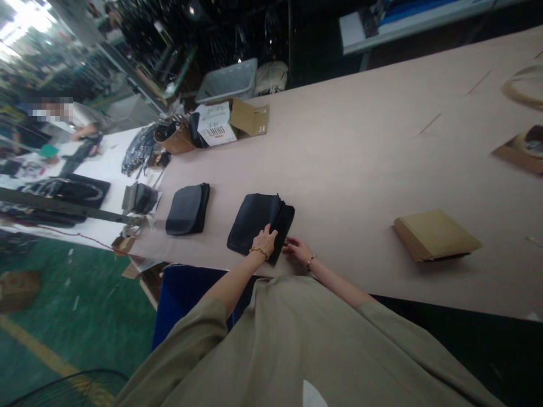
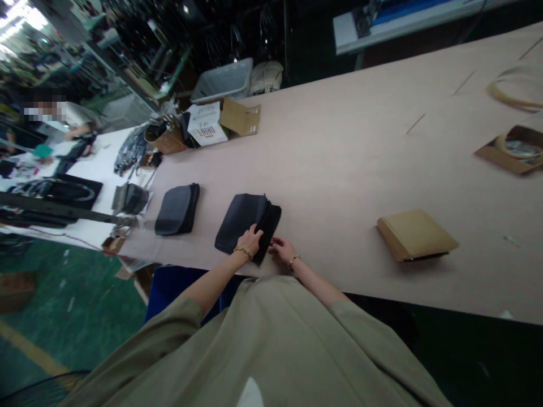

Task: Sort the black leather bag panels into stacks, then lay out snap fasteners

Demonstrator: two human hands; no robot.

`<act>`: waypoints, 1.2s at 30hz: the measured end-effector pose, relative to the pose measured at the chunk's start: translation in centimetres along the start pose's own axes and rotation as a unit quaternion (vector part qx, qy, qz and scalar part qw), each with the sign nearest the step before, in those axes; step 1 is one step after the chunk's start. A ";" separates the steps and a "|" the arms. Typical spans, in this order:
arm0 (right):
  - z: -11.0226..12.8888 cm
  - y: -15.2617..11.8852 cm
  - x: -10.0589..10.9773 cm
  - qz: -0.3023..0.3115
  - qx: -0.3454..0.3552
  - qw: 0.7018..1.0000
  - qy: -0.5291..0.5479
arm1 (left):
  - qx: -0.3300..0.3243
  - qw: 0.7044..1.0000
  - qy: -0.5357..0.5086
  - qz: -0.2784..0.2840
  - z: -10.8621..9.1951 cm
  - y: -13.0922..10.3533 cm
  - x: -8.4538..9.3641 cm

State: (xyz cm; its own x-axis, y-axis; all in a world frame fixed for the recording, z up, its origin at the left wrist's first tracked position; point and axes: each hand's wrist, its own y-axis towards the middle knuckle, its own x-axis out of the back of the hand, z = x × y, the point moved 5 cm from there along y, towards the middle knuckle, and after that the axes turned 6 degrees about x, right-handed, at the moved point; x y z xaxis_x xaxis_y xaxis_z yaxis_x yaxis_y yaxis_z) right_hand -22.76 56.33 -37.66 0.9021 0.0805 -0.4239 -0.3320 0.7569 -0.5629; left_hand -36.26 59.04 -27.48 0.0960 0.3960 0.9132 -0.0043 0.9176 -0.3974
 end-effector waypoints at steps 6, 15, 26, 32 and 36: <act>0.3 0.0 0.1 0.007 0.004 1.000 0.011 | 0.031 0.999 -0.013 0.027 -0.4 -0.2 -0.3; 0.4 0.0 -0.1 0.038 0.006 0.999 0.021 | 0.059 0.997 -0.020 0.034 -0.9 0.0 -0.7; -0.2 0.6 -0.2 0.058 -0.002 0.997 0.051 | 0.059 0.997 -0.041 -0.019 0.3 -0.7 -0.2; 0.0 0.4 -0.3 0.068 -0.002 0.996 0.051 | 0.036 0.999 -0.018 0.018 -0.1 -1.1 -0.7; 0.0 0.3 -0.2 0.062 -0.005 0.997 0.040 | 0.049 0.999 -0.014 -0.008 -1.2 -1.3 -0.8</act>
State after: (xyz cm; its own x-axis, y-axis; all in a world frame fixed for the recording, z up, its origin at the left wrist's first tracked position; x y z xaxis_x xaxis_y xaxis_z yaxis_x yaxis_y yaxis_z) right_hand -23.08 56.56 -37.77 0.8293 0.1199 -0.5458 -0.4422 0.7381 -0.5097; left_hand -35.09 57.50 -27.76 0.0682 0.3807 0.9222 -0.1013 0.9222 -0.3732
